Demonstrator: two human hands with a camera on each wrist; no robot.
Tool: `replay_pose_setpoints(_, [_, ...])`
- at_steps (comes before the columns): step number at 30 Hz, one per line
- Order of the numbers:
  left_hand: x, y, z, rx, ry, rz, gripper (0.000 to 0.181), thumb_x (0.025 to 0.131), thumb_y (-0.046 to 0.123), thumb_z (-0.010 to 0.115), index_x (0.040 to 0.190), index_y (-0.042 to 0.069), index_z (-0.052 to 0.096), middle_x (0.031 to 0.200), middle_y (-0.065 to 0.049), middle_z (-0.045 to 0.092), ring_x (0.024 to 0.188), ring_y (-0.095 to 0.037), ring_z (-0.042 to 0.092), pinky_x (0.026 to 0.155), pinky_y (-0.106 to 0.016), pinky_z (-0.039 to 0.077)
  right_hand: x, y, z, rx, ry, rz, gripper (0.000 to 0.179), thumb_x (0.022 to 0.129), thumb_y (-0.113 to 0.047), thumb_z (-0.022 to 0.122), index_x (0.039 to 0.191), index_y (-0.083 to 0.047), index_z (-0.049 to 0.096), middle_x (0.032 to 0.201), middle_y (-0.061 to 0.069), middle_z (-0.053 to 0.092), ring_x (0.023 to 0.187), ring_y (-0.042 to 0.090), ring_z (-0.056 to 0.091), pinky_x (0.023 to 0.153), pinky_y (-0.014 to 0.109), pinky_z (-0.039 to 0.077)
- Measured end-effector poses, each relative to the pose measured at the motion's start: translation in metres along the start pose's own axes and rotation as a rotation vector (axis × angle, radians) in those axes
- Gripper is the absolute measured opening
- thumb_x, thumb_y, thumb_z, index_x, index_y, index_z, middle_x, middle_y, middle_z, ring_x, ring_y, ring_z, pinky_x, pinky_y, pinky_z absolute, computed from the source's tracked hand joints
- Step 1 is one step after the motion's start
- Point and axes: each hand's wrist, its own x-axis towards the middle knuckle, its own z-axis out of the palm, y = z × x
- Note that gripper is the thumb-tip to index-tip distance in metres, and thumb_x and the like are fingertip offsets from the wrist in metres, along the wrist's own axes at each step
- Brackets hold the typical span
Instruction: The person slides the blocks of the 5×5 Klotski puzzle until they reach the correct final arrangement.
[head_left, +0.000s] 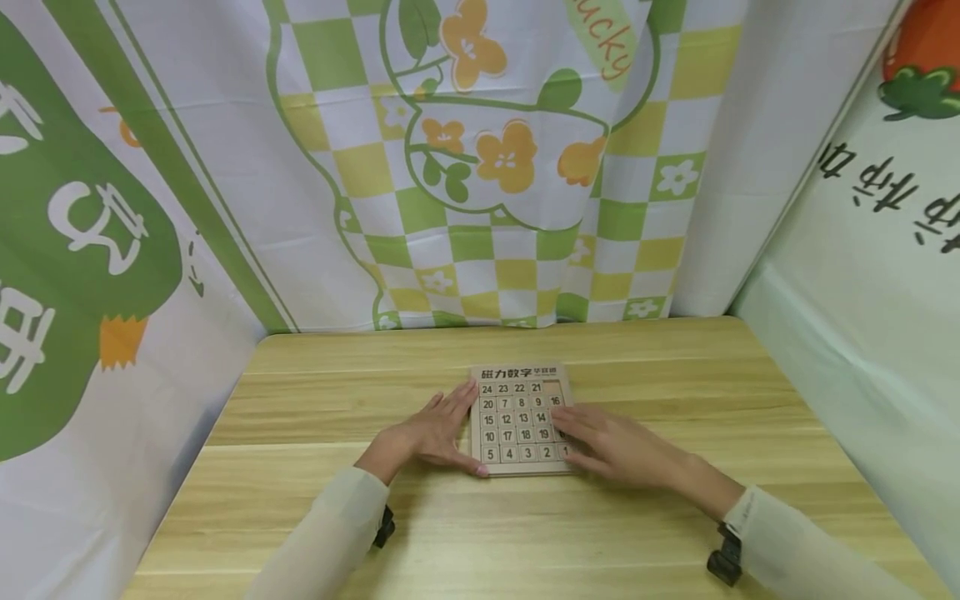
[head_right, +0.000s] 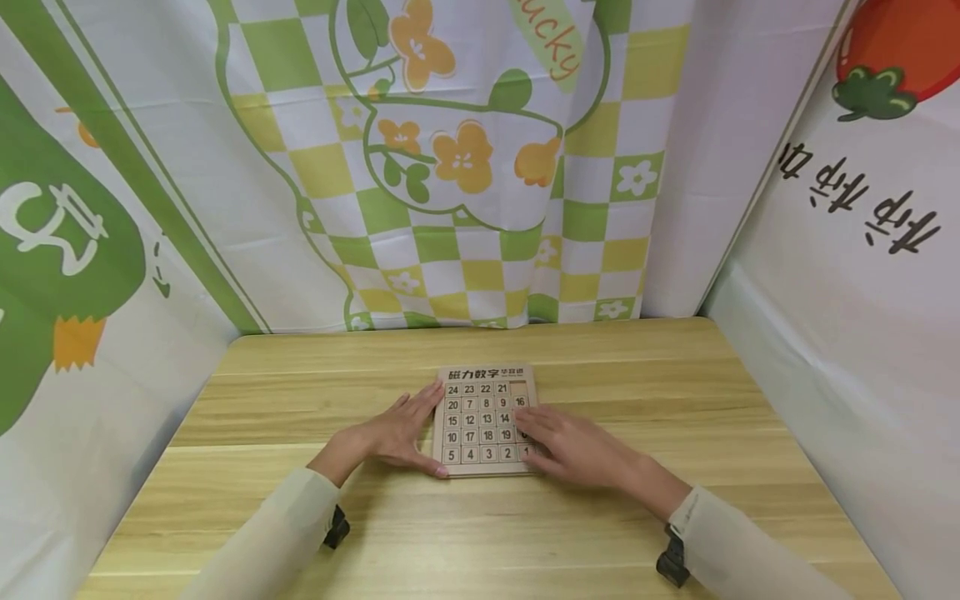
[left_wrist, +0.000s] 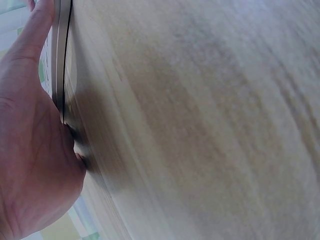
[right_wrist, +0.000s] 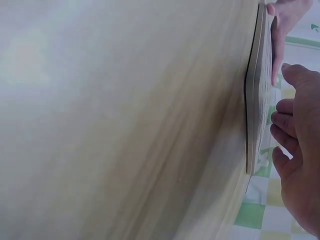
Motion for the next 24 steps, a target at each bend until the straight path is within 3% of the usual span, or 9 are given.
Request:
replay_pose_setpoints(9, [0.003,-0.009,0.006,-0.052,0.024,0.029,0.147,0.074,0.091,0.068,0.170,0.006,-0.003,0.178,-0.013,-0.010,0.165,-0.031,-0.002,0.133,-0.057,0.003,-0.020,-0.016,0.001,-0.039,0.015,-0.035,0.060,0.103,-0.038,0.069,0.149,-0.001,0.058,0.156,0.017,0.055,0.140,0.039,0.056,0.112,0.057,0.050])
replay_pose_setpoints(12, [0.003,-0.009,0.007,-0.036,0.022,0.021,0.145,0.075,0.088,0.070,0.170,0.006,-0.003,0.178,-0.013,-0.010,0.165,-0.031,-0.002,0.133,-0.056,0.003,-0.026,-0.020,0.002,-0.040,0.006,-0.032,0.060,0.102,-0.038,0.070,0.150,-0.003,0.058,0.157,0.015,0.055,0.140,0.038,0.056,0.112,0.056,0.050])
replay_pose_setpoints(15, [-0.001,0.000,-0.001,-0.025,-0.006,-0.003,0.142,0.078,0.079,0.076,0.170,0.005,-0.002,0.178,-0.013,-0.009,0.165,-0.030,-0.001,0.133,-0.055,0.005,-0.032,-0.024,0.003,-0.048,-0.004,-0.034,0.060,0.103,-0.039,0.069,0.150,-0.004,0.058,0.157,0.013,0.055,0.141,0.036,0.056,0.113,0.055,0.050])
replay_pose_setpoints(24, [0.000,0.001,-0.001,0.022,-0.012,-0.020,0.139,0.081,0.076,0.077,0.170,0.005,-0.003,0.178,-0.013,-0.009,0.165,-0.030,0.000,0.133,-0.053,0.007,-0.038,-0.030,0.005,-0.041,-0.015,-0.031,0.060,0.104,-0.039,0.068,0.150,-0.003,0.058,0.158,0.013,0.054,0.142,0.034,0.055,0.113,0.052,0.051])
